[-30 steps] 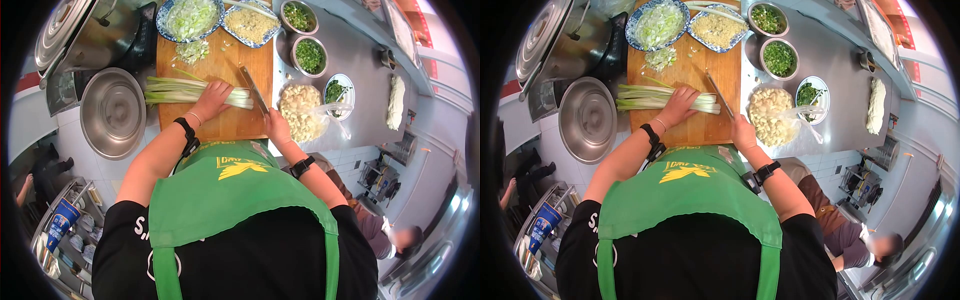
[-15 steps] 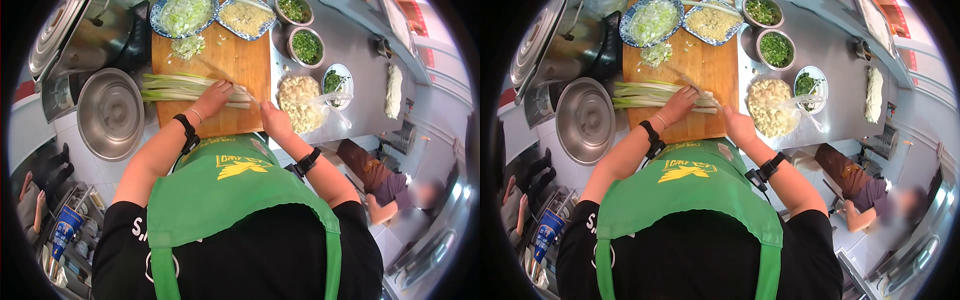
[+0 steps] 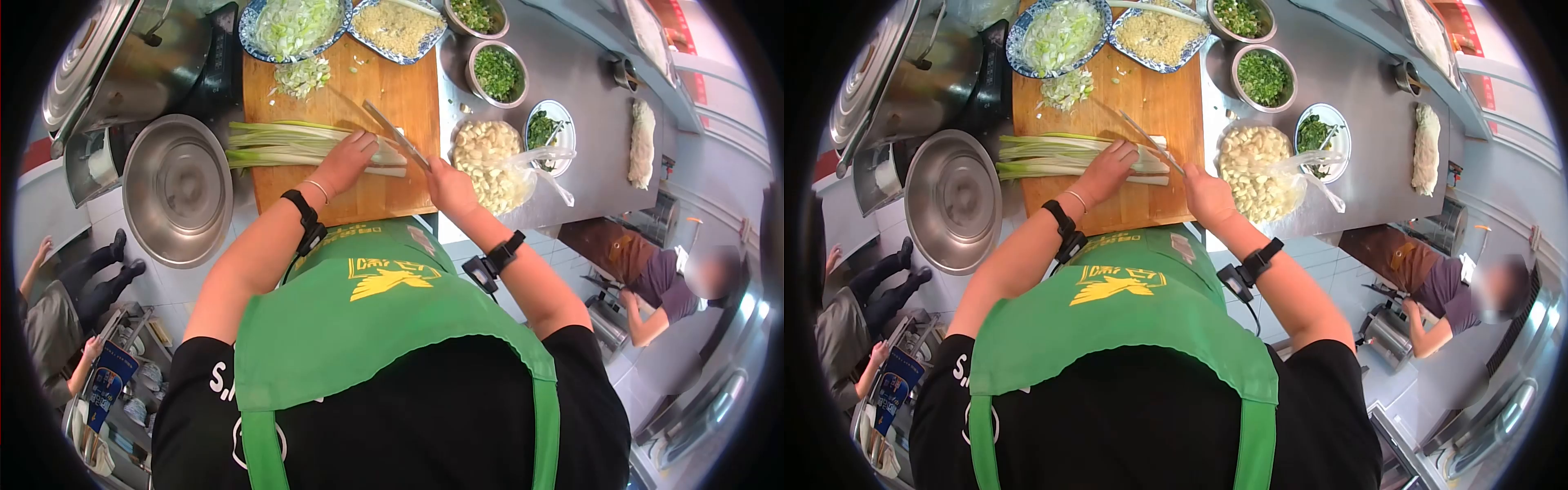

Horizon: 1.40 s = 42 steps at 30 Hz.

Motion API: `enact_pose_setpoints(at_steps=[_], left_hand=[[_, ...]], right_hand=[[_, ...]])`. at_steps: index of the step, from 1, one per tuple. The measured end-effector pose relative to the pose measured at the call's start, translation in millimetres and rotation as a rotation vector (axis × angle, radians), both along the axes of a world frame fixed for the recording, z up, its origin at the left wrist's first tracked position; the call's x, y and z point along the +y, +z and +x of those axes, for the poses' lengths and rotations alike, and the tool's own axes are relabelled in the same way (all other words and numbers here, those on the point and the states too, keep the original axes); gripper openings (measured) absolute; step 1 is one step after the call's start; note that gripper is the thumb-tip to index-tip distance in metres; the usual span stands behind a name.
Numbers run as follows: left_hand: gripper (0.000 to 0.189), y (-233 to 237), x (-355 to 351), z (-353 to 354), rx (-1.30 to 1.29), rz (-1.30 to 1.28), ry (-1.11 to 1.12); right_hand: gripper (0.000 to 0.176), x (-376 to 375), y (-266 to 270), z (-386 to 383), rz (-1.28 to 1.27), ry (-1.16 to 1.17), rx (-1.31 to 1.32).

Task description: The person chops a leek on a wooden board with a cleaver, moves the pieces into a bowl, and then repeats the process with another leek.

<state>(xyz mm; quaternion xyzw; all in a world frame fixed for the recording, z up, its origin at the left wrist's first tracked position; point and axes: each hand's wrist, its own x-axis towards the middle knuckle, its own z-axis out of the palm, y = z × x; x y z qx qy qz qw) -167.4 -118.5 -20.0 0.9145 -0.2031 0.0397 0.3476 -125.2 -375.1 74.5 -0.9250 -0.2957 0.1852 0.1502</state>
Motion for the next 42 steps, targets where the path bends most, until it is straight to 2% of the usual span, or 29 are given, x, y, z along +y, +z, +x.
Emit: enact_pose_setpoints(at_steps=[3, 10, 13, 15, 18, 21, 24, 27, 31, 34, 38, 42], left_hand=[[0.034, 4, 1, 1, 0.007, 0.003, -0.013], [0.038, 10, 6, 2, -0.011, -0.015, 0.006], [0.039, 25, 13, 2, -0.033, -0.02, 0.064], [0.041, 27, 19, -5, -0.033, -0.004, 0.121], [0.043, 20, 21, -6, 0.059, 0.052, 0.034], [0.046, 18, 15, -9, 0.076, 0.045, 0.046], [0.047, 12, 11, -14, 0.104, 0.094, 0.06], [0.047, 10, 14, -12, 0.093, 0.124, 0.065], [0.046, 10, 13, -12, 0.072, 0.087, 0.088], [0.046, 7, 11, -17, 0.07, 0.077, 0.095], [0.047, 4, 10, -18, 0.125, 0.073, 0.107], [0.048, 15, 13, -18, 0.088, 0.059, 0.08]], right_hand=[[0.013, 1, 21, -6, -0.107, 0.011, 0.092], [0.015, 11, -28, -11, -0.014, -0.023, 0.056], [0.015, 6, -18, -3, 0.118, -0.016, 0.061], [0.015, 6, -6, -8, 0.004, -0.043, 0.032], [0.018, 8, 14, -9, -0.11, 0.043, 0.091], [0.02, 11, 24, -16, -0.097, 0.035, 0.089], [0.02, 9, -20, -22, 0.046, 0.048, 0.05], [0.019, 21, -34, -12, 0.019, -0.004, 0.052], [0.016, 12, -4, -1, 0.065, 0.028, 0.081], [0.014, 15, 28, -12, -0.065, 0.026, 0.181], [0.015, 14, -26, -21, 0.099, 0.03, 0.068], [0.021, 16, -21, -15, 0.078, 0.003, 0.073]])
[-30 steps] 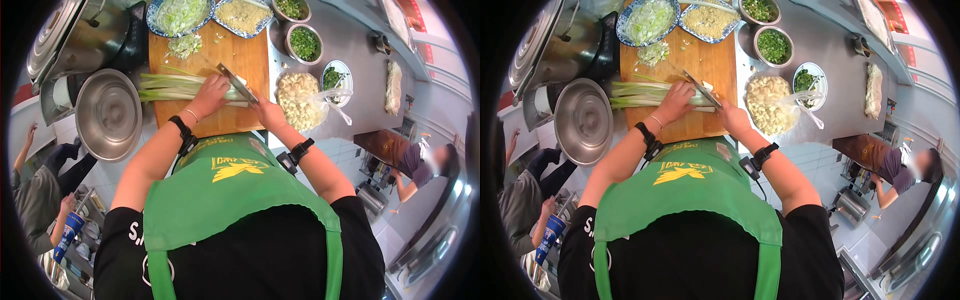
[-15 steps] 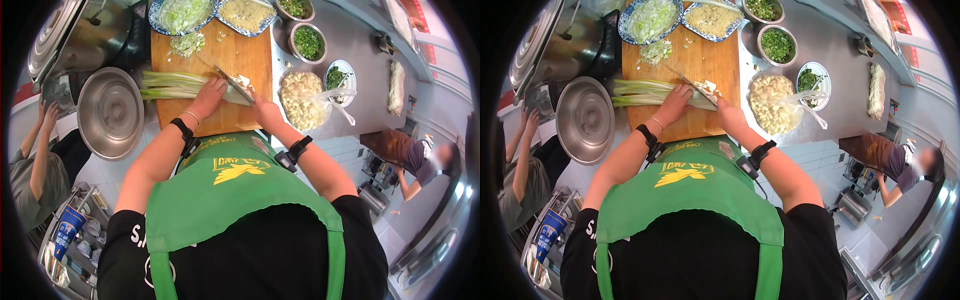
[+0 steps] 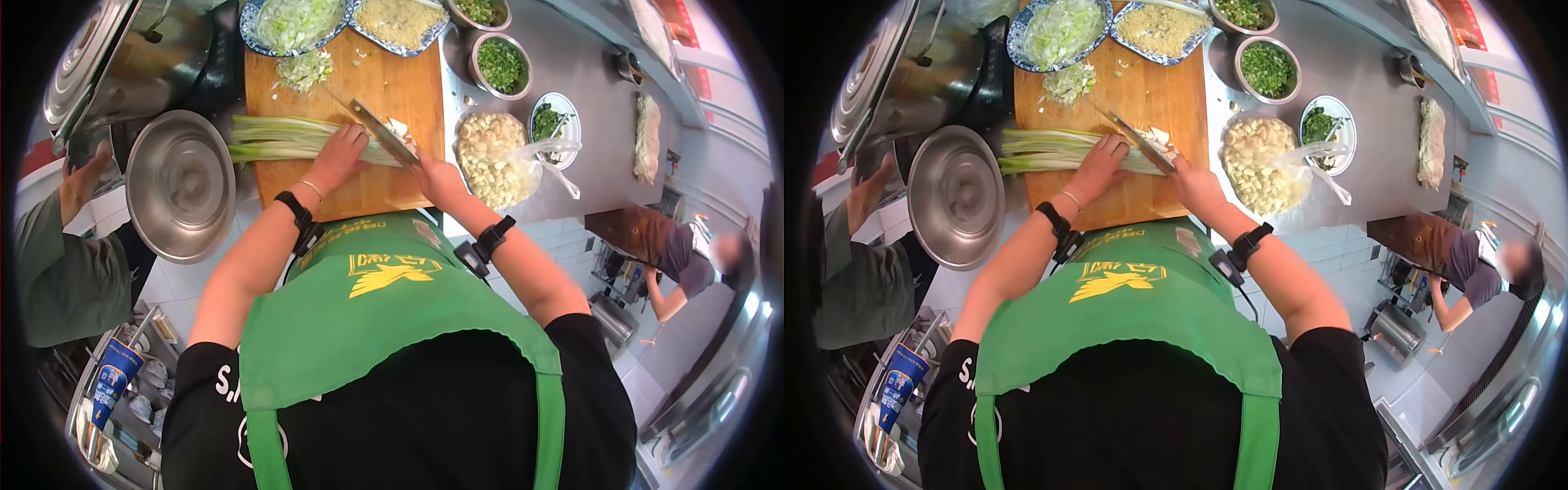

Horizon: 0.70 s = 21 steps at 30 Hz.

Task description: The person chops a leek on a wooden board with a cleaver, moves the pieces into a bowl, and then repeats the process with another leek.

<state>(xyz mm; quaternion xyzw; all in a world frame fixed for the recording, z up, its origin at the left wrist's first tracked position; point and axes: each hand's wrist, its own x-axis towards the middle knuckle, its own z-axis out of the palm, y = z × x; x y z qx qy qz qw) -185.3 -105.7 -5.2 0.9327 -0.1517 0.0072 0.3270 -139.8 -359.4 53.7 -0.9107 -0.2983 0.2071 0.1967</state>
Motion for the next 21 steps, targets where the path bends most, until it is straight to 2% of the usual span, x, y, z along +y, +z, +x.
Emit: enact_pose_setpoints(at_steps=[3, 5, 9, 11, 15, 18, 21], left_hand=[[0.049, 7, 14, -2, -0.009, 0.028, 0.009], [0.049, 1, 22, -1, 0.021, 0.014, 0.004], [0.048, -6, 22, -5, 0.059, 0.016, 0.023], [0.048, -12, 23, -4, 0.037, 0.03, 0.019], [0.046, -2, 25, -1, 0.03, 0.018, 0.038], [0.047, 3, 28, -8, 0.007, 0.035, 0.042], [0.048, -3, 31, -7, 0.064, 0.047, 0.05]], right_hand=[[0.023, 1, 24, 7, -0.037, 0.039, -0.008], [0.02, 8, 44, 5, -0.191, 0.064, 0.093], [0.018, 17, -3, -12, -0.049, 0.015, 0.096], [0.014, 28, -21, -5, -0.042, 0.068, -0.05], [0.012, 21, 0, 15, 0.024, 0.043, -0.023], [0.012, 21, 31, 6, -0.094, 0.067, 0.061], [0.013, 26, 13, -14, -0.075, 0.079, 0.025]])
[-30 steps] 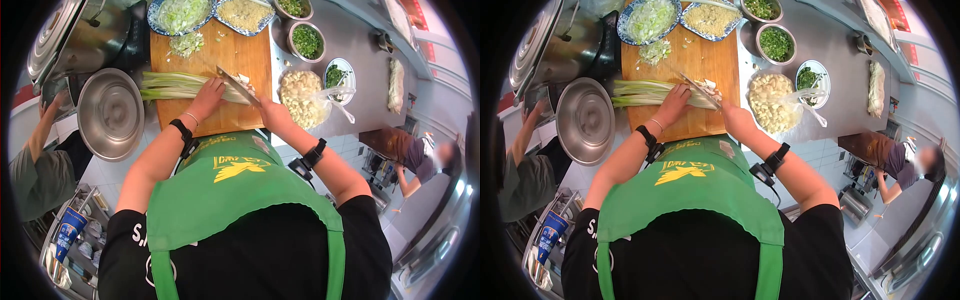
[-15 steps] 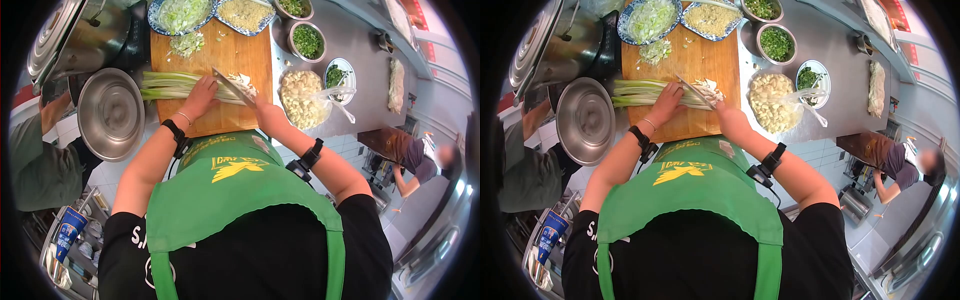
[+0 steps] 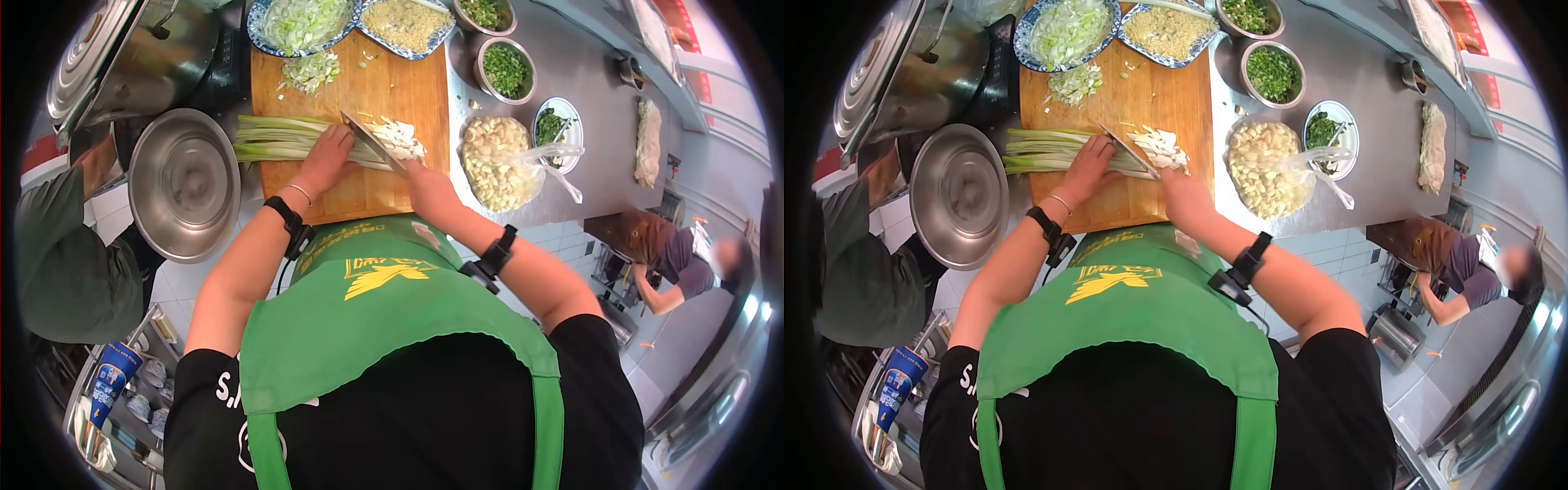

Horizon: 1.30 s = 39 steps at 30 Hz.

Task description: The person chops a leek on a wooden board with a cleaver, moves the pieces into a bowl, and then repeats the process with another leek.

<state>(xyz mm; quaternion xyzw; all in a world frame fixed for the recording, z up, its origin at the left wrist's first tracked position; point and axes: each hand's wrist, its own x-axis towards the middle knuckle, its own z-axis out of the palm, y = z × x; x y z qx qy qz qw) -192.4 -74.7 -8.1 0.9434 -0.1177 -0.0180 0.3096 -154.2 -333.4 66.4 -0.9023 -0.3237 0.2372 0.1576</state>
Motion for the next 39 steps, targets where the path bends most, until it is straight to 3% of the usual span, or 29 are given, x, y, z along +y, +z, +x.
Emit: enact_pose_setpoints(at_steps=[5, 7, 13, 17, 21, 24, 26, 29, 33, 39], left_hand=[[0.051, -7, 1, -2, -0.016, 0.002, -0.012], [0.051, -2, 0, -4, -0.021, 0.001, -0.021], [0.052, 0, 14, -7, -0.079, 0.031, -0.004], [0.054, -6, 14, -6, -0.008, 0.047, 0.01], [0.055, -3, 14, -6, -0.028, 0.038, -0.003], [0.061, 14, 28, -4, -0.081, 0.1, -0.022], [0.066, 20, 37, 1, -0.293, 0.162, 0.161], [0.071, 12, 46, -2, -0.1, 0.048, 0.093], [0.068, 8, 41, -11, -0.028, 0.029, 0.073], [0.05, 0, 47, -9, -0.11, 0.033, -0.035]], right_hand=[[0.016, 24, -25, 6, 0.013, -0.084, 0.001], [0.014, 12, -17, 12, 0.203, -0.059, -0.023], [0.013, 16, 19, -2, -0.094, -0.042, 0.079], [0.013, 33, -23, -2, -0.013, -0.063, -0.001], [0.014, 32, -18, 6, 0.081, -0.123, 0.053], [0.016, 25, -4, 17, 0.144, -0.136, 0.069], [0.018, 19, -1, 16, 0.159, -0.155, 0.046], [0.017, 15, 1, 15, 0.112, -0.18, 0.058], [0.014, 20, 14, 2, 0.044, -0.106, 0.006], [0.012, 34, 19, -12, -0.066, -0.02, -0.002]])
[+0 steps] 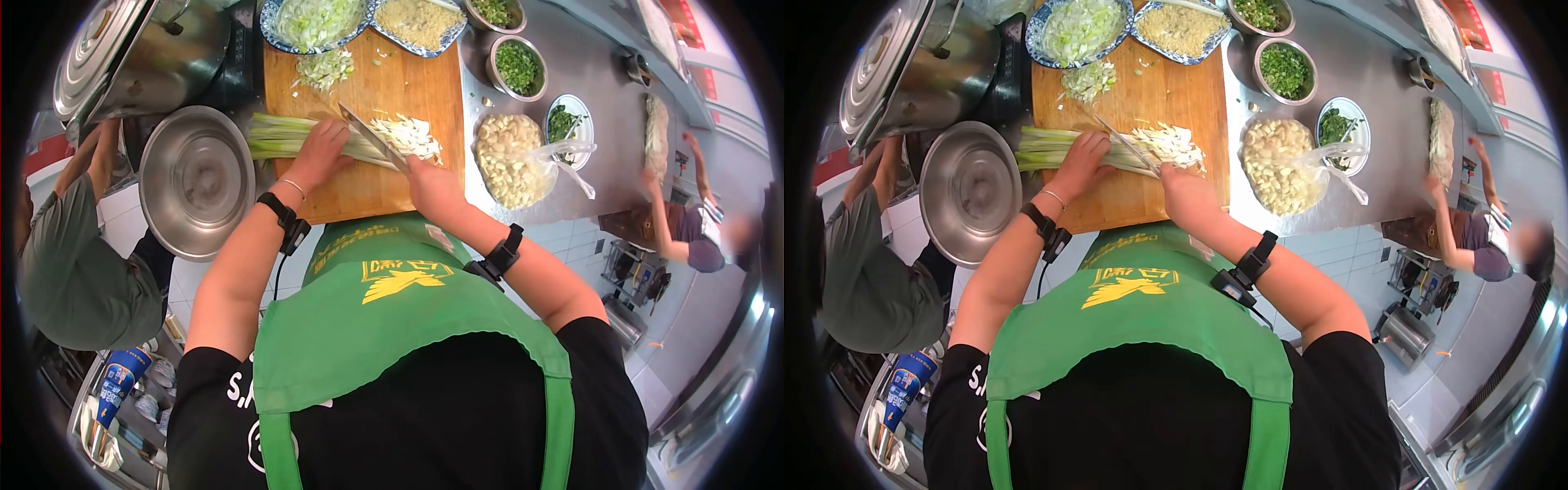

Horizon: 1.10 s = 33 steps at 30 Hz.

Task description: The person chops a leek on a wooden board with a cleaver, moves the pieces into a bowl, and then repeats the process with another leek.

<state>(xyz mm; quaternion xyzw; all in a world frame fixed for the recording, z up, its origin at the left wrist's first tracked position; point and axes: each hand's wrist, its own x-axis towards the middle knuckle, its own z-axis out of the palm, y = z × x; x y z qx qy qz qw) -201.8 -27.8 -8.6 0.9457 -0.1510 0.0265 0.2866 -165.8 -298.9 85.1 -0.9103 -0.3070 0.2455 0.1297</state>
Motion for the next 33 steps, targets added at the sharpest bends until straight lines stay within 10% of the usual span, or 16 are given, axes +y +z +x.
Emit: enact_pose_setpoints(at_steps=[20, 33], left_hand=[[0.046, -3, -1, 1, 0.043, -0.042, -0.002], [0.042, -4, -34, -3, 0.002, -0.095, 0.099]], right_hand=[[0.017, 29, -67, 4, 0.123, -0.071, -0.036], [0.009, -16, 11, 23, 0.002, 0.088, -0.01]])
